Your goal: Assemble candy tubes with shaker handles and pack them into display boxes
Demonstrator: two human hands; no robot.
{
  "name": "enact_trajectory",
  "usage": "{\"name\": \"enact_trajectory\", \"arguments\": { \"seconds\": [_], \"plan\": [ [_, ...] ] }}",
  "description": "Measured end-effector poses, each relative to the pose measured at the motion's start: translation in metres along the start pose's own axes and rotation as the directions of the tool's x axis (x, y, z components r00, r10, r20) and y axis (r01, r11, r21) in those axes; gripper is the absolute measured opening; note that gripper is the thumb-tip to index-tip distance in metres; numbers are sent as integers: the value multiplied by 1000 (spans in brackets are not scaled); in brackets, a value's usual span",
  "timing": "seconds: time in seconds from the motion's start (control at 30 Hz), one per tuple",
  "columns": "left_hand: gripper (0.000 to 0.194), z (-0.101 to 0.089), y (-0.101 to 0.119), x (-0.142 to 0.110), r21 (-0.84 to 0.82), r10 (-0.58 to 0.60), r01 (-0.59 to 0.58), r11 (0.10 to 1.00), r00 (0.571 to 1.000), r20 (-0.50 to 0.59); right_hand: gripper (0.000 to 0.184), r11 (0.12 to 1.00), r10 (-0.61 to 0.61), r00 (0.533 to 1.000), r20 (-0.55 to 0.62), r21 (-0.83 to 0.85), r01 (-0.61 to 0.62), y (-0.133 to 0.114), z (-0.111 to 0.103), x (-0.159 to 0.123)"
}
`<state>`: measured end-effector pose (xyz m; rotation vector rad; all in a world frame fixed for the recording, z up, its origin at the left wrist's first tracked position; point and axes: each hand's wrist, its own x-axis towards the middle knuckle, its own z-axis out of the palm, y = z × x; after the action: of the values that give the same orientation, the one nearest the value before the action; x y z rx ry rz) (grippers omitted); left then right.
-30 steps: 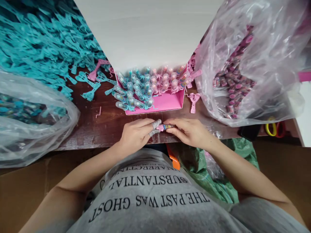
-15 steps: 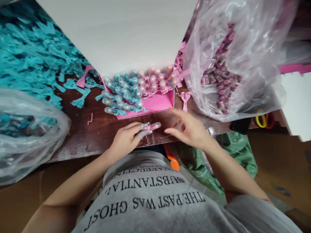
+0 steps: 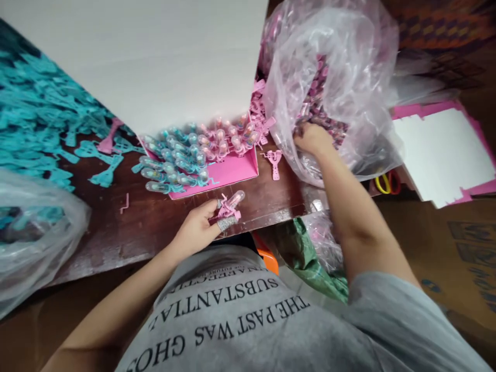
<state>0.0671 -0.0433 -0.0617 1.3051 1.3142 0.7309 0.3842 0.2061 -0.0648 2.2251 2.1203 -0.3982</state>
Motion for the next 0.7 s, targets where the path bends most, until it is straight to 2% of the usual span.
{"name": "enact_trajectory", "arguments": {
  "seconds": [0.1,0.17,0.23,0.27,0.3,0.33,0.4,0.43,0.47,0.53,0.6,0.67,0.7],
  "plan": [
    [31,-9,1,-3,-136,-69,62,989,996,-48,38,998,-28,999,-41,47,30,10,-14,-20],
    [28,-14,5,-6,-173,-117,106,979,992,-52,37,988,-67,991,-118,133,83,9,-20,-50],
    [26,-16,12,-6,-219,-182,174,960,983,-18,35,938,-196,974,-118,268,221,-1,-19,-92],
    [26,-16,16,-6,-243,-214,210,947,977,12,33,871,-317,944,-97,365,330,-10,-16,-115],
    [27,-15,19,-5,-264,-235,238,935,971,42,30,716,-498,863,-81,523,462,-21,-13,-137],
    [28,-14,22,-3,-282,-243,253,926,967,72,28,588,-640,766,-55,607,535,-32,-9,-155],
    [30,-12,24,0,-295,-212,236,926,971,111,21,414,-785,616,-70,680,605,-54,-1,-180],
    [30,-12,24,2,-290,-181,209,934,976,118,19,378,-812,577,-85,676,632,-62,2,-186],
    [30,-11,23,3,-278,-145,173,945,982,117,18,360,-821,560,-113,659,660,-68,6,-189],
    [27,-11,20,4,-219,-61,80,972,994,94,20,346,-820,547,-167,617,707,-74,12,-188],
    [21,-12,16,1,-82,55,-51,995,997,46,27,363,-808,561,-179,599,714,-75,19,-186],
    [14,-12,11,-4,167,180,-176,970,984,-7,36,435,-772,627,-103,633,640,-74,27,-188],
    [11,-12,10,-6,310,238,-218,925,971,-29,41,482,-745,666,-26,670,565,-74,31,-189]
  ]
}}
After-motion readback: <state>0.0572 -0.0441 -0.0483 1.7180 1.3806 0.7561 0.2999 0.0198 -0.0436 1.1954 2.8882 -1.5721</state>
